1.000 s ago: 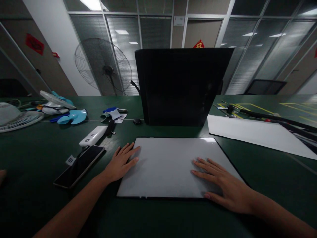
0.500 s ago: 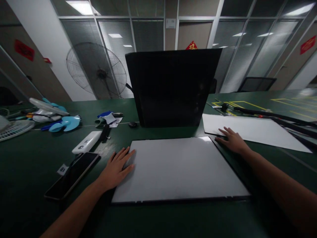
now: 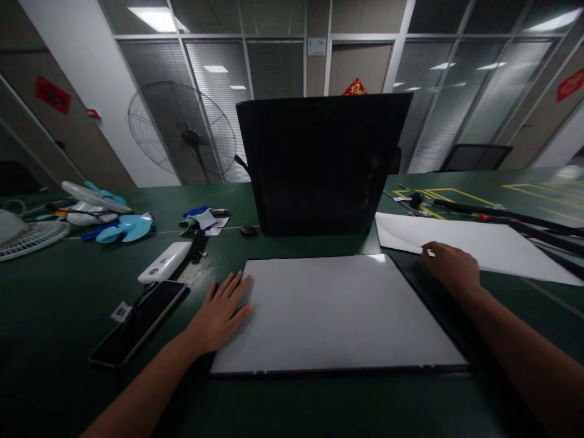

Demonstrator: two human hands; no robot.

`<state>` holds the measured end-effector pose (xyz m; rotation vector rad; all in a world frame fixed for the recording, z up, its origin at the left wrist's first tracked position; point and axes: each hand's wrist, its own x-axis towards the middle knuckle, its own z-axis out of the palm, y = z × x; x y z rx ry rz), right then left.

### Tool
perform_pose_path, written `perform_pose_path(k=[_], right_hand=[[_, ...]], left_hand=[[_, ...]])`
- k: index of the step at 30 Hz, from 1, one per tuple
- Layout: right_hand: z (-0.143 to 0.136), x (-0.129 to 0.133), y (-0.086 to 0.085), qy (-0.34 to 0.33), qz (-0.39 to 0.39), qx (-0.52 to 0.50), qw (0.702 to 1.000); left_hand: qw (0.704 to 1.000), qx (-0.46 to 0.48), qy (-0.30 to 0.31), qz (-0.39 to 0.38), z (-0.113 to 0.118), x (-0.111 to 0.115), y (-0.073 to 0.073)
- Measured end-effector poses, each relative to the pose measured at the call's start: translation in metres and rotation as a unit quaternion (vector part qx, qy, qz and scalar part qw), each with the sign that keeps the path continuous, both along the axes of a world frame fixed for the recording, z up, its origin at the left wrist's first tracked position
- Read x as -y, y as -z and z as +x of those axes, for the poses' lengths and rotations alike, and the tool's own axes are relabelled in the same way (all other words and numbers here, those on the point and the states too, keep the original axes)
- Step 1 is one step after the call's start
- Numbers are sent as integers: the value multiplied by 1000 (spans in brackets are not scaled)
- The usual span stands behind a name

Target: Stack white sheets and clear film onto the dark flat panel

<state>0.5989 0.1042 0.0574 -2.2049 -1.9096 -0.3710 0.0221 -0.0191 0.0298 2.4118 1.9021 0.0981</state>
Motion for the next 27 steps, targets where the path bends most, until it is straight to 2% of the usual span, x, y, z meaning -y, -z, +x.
perform_pose_path(k=[3,6,9,11,13,15,18,21,27], right_hand=[[-21,22,-15,-6,1,15,1000],[-58,52,-15,-70,-42,37,996],[-108,92,-3,-181,-77,67,978],[-143,121,5,-284,-74,85,952],[-177,146,7,-371,-68,88,922],[-208,162,2,-429,-85,69,896],[-244,173,-10,-481,-130,11,867],[-268,173,-15,-511,-153,-41,845],[-291,175,-11,-549,-173,-108,810]], left_hand=[[1000,8,4,14,-2,1,1],[1000,14,0,8,-3,1,2],[1000,19,-6,3,-3,1,3],[1000,21,-8,9,-3,1,4],[1000,18,-9,12,-3,0,5],[1000,12,-8,14,-3,0,6],[1000,6,0,26,-4,0,9],[999,2,6,45,-6,-1,12],[999,-4,12,49,-7,-1,13]])
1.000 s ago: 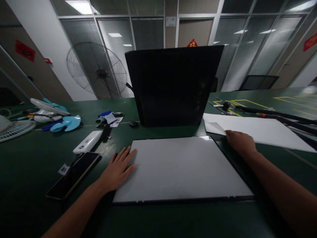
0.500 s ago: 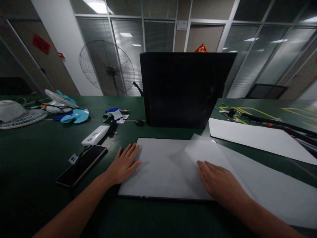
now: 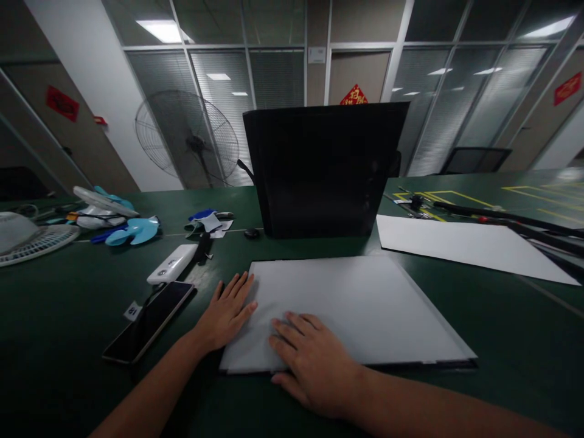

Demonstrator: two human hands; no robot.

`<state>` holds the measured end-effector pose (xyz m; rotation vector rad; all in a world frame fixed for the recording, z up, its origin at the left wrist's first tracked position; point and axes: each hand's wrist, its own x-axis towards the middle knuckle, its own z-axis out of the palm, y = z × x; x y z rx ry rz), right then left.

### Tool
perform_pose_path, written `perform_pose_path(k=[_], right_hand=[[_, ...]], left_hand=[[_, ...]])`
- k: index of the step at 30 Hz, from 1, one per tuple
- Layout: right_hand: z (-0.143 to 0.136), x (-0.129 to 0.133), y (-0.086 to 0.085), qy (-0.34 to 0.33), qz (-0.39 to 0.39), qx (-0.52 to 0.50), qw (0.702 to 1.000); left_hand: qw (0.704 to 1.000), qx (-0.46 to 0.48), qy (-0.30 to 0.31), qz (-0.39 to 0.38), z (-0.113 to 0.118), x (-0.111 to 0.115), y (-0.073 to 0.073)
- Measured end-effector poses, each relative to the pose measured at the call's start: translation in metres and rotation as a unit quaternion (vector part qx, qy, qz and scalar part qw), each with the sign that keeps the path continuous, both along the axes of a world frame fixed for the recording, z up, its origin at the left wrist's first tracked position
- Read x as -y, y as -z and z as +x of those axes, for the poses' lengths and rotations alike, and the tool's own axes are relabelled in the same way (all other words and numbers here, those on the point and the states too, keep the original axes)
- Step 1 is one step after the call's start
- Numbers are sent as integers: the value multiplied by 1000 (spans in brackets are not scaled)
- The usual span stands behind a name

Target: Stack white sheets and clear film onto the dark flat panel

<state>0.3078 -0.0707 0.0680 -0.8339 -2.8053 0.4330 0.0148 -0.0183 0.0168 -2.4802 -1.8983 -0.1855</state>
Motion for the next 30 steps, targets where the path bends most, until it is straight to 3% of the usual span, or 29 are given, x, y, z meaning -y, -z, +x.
perform_pose_path(k=[4,6,8,10,12,14,17,19,23,27,30], right_hand=[[7,-1,-8,-84,-14,-32,996],[23,-17,-12,-82,16,-54,995],[52,-48,-12,-12,71,-76,994],[95,-92,-8,115,130,-76,982],[148,-137,-3,268,176,-28,947],[204,-172,3,349,182,-8,919],[275,-197,12,455,167,18,875],[304,-201,20,512,140,38,847],[324,-203,31,538,97,78,834],[317,-198,28,529,97,107,836],[307,-185,21,549,109,112,821]], left_hand=[[1000,1,6,-7,2,1,-5],[1000,7,4,-21,2,2,-8],[999,17,3,-28,2,2,-10],[999,22,1,-29,2,2,-11],[999,21,-3,-30,2,2,-12],[999,20,-8,-33,3,2,-12],[999,19,-13,-33,4,1,-13],[999,16,-13,-35,5,1,-14],[998,12,-19,-51,8,-2,-16],[998,20,-15,-49,7,-3,-15],[998,24,-20,-46,6,-2,-15]])
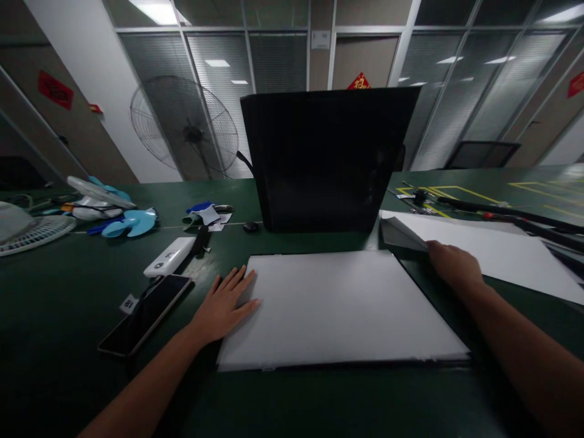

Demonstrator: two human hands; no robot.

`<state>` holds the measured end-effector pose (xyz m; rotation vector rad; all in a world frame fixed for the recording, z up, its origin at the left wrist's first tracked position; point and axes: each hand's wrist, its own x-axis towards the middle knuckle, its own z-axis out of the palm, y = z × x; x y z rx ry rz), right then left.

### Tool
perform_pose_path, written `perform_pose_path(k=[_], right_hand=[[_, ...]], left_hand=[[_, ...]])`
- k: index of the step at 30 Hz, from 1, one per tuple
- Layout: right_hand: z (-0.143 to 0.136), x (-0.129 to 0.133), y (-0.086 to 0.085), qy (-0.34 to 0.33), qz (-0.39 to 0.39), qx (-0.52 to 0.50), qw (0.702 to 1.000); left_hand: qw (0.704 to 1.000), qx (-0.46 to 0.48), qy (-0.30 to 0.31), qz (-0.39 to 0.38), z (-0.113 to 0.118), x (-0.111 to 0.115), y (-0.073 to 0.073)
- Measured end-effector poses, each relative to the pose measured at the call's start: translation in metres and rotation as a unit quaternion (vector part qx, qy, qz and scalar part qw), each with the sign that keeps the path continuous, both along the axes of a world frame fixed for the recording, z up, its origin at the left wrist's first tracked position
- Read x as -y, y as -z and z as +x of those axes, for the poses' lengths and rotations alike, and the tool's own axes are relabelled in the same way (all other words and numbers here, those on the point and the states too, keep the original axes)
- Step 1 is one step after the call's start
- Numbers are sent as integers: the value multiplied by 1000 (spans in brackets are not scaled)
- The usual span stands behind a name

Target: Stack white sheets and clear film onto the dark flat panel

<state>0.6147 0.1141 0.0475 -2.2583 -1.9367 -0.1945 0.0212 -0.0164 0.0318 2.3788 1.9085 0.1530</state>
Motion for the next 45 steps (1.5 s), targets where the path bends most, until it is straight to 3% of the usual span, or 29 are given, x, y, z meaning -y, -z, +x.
perform_pose_path(k=[6,12,15,18,21,24,30,37,42,45], right_hand=[[-19,32,-8,70,74,-14,995],[-48,77,-10,47,116,1,992],[-73,109,-11,-22,119,37,992],[-103,138,-9,-169,127,66,975],[-140,159,-5,-359,161,78,916],[-183,173,-1,-457,176,78,868],[-253,185,5,-535,137,86,829],[-290,183,5,-557,70,49,826],[-295,187,-10,-563,0,-15,827],[-265,161,-22,-545,-5,-81,835]], left_hand=[[999,27,-16,18,0,1,-1],[998,53,-30,7,-1,-1,-2],[998,56,-32,4,0,0,-5],[998,54,-31,4,1,0,-7],[998,46,-31,5,1,0,-6],[999,39,-28,14,0,-1,-1],[998,51,-26,17,1,0,-1],[999,30,-17,11,0,-2,0],[1000,8,-19,22,-4,-4,10],[1000,4,-16,25,-6,-5,13]])
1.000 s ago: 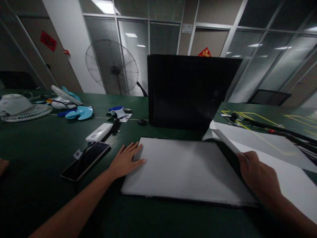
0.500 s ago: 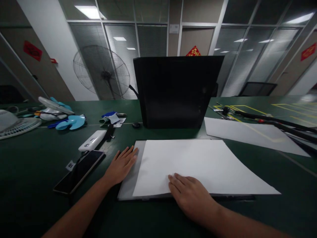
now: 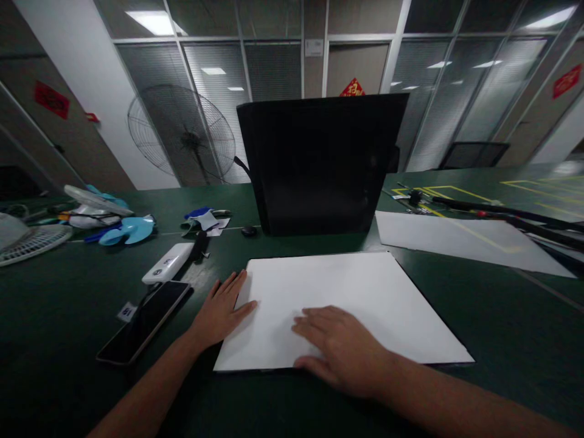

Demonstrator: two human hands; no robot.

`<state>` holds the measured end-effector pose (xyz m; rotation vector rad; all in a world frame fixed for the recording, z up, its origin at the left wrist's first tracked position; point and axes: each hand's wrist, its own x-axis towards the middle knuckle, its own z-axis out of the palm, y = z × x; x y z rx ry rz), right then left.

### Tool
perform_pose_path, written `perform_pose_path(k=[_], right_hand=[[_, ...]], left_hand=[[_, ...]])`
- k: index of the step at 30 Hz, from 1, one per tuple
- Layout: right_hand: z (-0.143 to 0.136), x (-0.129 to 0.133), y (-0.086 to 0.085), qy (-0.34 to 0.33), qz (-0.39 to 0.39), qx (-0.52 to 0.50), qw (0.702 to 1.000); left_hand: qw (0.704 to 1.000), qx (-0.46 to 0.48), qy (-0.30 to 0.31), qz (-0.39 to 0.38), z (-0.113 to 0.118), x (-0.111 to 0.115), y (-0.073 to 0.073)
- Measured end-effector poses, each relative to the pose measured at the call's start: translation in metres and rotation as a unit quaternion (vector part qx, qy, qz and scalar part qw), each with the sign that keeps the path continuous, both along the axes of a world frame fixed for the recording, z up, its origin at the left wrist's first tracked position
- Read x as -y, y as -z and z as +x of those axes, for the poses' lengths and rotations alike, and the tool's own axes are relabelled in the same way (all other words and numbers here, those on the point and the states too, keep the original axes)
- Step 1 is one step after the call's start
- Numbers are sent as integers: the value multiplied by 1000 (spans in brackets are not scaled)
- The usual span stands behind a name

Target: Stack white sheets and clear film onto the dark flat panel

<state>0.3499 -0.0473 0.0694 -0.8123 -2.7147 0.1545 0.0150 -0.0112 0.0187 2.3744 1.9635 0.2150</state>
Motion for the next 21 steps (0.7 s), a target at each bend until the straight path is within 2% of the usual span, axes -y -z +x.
perform_pose_path(k=[3,5,6,7,9,11,13,16,21], right_hand=[[68,-61,0,148,53,-35,987],[126,-109,8,280,101,-38,954],[156,-131,13,322,107,-38,940],[184,-149,18,358,107,-33,927],[231,-175,30,471,71,19,879],[260,-188,41,529,34,37,847],[274,-192,48,541,10,38,840],[275,-191,52,547,5,46,836],[258,-178,42,547,33,76,833]], left_hand=[[1000,-5,8,0,0,0,-1],[1000,-9,13,-2,0,1,-2],[1000,-10,13,-3,1,2,-3],[1000,-10,14,-3,1,2,-3],[1000,-11,13,4,1,3,-3],[1000,-13,15,13,1,3,-2],[1000,-15,16,14,2,2,-2],[1000,-20,11,1,3,0,-2],[1000,-17,2,1,5,-1,-2]])
